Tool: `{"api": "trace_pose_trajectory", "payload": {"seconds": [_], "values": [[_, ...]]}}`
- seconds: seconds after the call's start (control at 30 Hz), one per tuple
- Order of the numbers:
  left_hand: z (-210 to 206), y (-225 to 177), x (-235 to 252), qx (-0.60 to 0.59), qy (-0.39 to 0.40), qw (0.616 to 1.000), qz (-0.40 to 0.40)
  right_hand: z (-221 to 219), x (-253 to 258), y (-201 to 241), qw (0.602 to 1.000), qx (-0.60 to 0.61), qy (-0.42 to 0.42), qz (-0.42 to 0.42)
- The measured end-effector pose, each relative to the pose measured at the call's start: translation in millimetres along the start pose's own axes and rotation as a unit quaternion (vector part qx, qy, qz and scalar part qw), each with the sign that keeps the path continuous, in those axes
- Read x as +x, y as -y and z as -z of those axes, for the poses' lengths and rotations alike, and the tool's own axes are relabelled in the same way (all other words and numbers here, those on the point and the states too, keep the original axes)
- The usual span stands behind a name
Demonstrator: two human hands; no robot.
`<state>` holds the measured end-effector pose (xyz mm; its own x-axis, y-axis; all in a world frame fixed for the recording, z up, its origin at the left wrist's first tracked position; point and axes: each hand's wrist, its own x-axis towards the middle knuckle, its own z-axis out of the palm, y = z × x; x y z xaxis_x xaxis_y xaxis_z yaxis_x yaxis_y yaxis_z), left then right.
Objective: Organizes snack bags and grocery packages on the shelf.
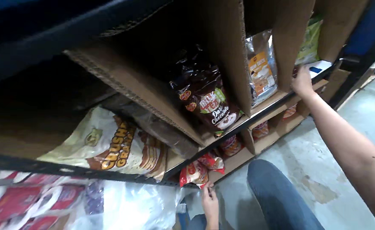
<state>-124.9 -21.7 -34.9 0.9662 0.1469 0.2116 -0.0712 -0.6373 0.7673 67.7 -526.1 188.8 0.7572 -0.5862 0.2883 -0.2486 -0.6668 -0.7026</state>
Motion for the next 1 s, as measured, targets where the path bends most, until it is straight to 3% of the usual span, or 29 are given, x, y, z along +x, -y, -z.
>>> {"api": "trace_pose_trajectory", "payload": {"seconds": [0.17,0.27,0.33,0.4,0.47,0.53,0.67,0.8,0.87,1.0], "values": [[7.9,3.0,-3.3,-0.026,0.002,0.999,0.040,4.5,-11.4,-4.2,0.999,0.029,-0.001,0.014],[8.4,5.3,-3.4,-0.034,-0.011,0.998,0.047,14.1,-45.2,8.3,0.993,0.089,-0.053,0.053],[8.8,4.6,-2.8,-0.040,-0.013,0.998,0.054,17.3,-79.0,29.1,0.976,0.117,-0.129,0.129],[10.4,2.2,-1.4,-0.044,-0.005,0.997,0.069,14.3,-116.3,60.5,0.935,0.140,-0.191,0.265],[10.6,-1.3,1.4,-0.044,0.003,0.995,0.086,6.3,-154.0,96.3,0.890,0.154,-0.177,0.391],[8.1,-1.6,3.3,-0.050,0.007,0.994,0.094,-13.8,-187.0,127.5,0.872,0.163,-0.124,0.445],[4.2,-5.7,6.9,-0.062,0.019,0.993,0.099,-74.6,-212.3,150.3,0.896,0.123,-0.075,0.420],[4.7,-5.9,7.0,-0.071,0.029,0.992,0.103,-95.1,-199.2,161.0,0.962,0.062,0.029,0.264],[5.0,-4.8,6.3,-0.067,0.026,0.993,0.096,-93.1,-192.3,171.4,0.976,0.049,0.084,0.193],[5.3,-10.8,2.7,-0.062,0.076,0.991,0.092,-104.6,-189.3,173.7,0.985,0.034,0.061,0.156]]}}
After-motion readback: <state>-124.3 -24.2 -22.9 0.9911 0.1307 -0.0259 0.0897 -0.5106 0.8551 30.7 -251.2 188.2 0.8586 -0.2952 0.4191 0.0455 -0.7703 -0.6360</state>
